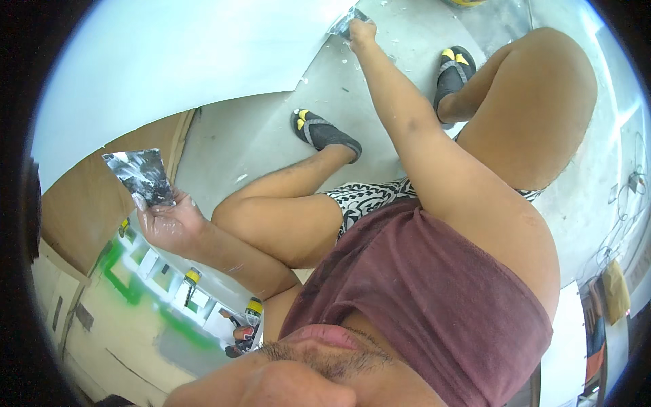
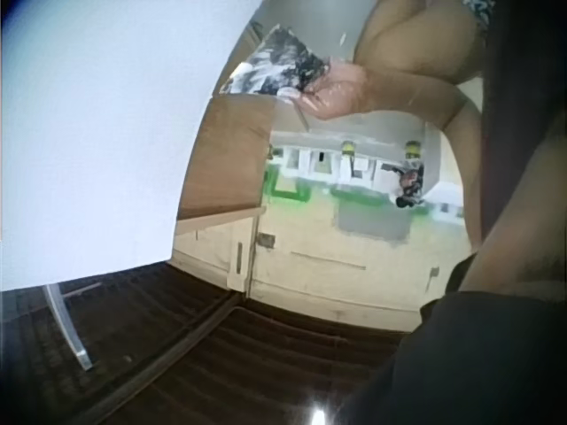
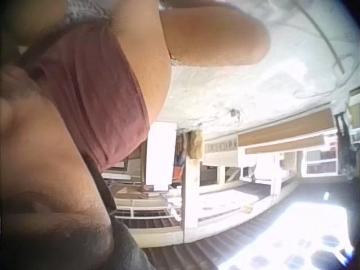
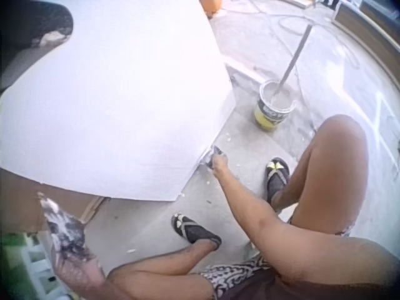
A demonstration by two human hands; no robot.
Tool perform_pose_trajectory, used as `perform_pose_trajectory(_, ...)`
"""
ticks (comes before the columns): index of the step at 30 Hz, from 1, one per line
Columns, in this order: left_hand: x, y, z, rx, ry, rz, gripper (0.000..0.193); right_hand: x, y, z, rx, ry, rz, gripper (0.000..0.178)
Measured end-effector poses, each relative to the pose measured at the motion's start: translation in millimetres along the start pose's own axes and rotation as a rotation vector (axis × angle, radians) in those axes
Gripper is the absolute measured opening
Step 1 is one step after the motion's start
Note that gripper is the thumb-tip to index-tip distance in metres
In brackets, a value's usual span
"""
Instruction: The person applies putty onto the edge and surface of a panel using putty knives, smoothing the compound and transferring it between the knives.
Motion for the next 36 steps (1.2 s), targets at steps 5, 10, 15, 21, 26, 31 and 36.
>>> perform_pose_trajectory(5,6,2,2,0.026,-0.09,-0.047,0.025,33,12,-3,-0.079,-0.103,0.113,0.019)
perform_pose_trajectory(10,2,3,1,0.029,-0.083,-0.041,0.026,110,-15,106,-0.387,-0.223,0.29,0.041)
perform_pose_trajectory(15,-2,0,4,0.004,-0.121,0.01,0.026,187,-33,262,-0.682,-0.35,0.781,0.044)
perform_pose_trajectory(21,-3,-3,-6,0.025,-0.045,0.027,0.027,202,-35,351,-0.66,-0.825,0.874,0.043)
perform_pose_trajectory(26,-12,-5,-6,0.056,-0.118,0.13,0.018,214,-87,347,-0.362,-0.832,0.257,0.038)
perform_pose_trajectory(31,19,-27,4,-0.022,-0.369,0.06,0.033,225,-122,379,0.134,-0.866,-0.101,0.039)
perform_pose_trajectory(36,37,-32,16,0.076,-0.407,0.194,0.032,223,-133,405,0.149,-1.052,0.157,0.025)
Point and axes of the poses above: each hand's wrist, its own z-axis away from the middle knuckle, its own x-axis out of the palm, y = z × x, the point moved 5 cm from there along -z, towards the middle knuckle, and after that the axes turned 15 degrees about -z, right-handed, at the moved point
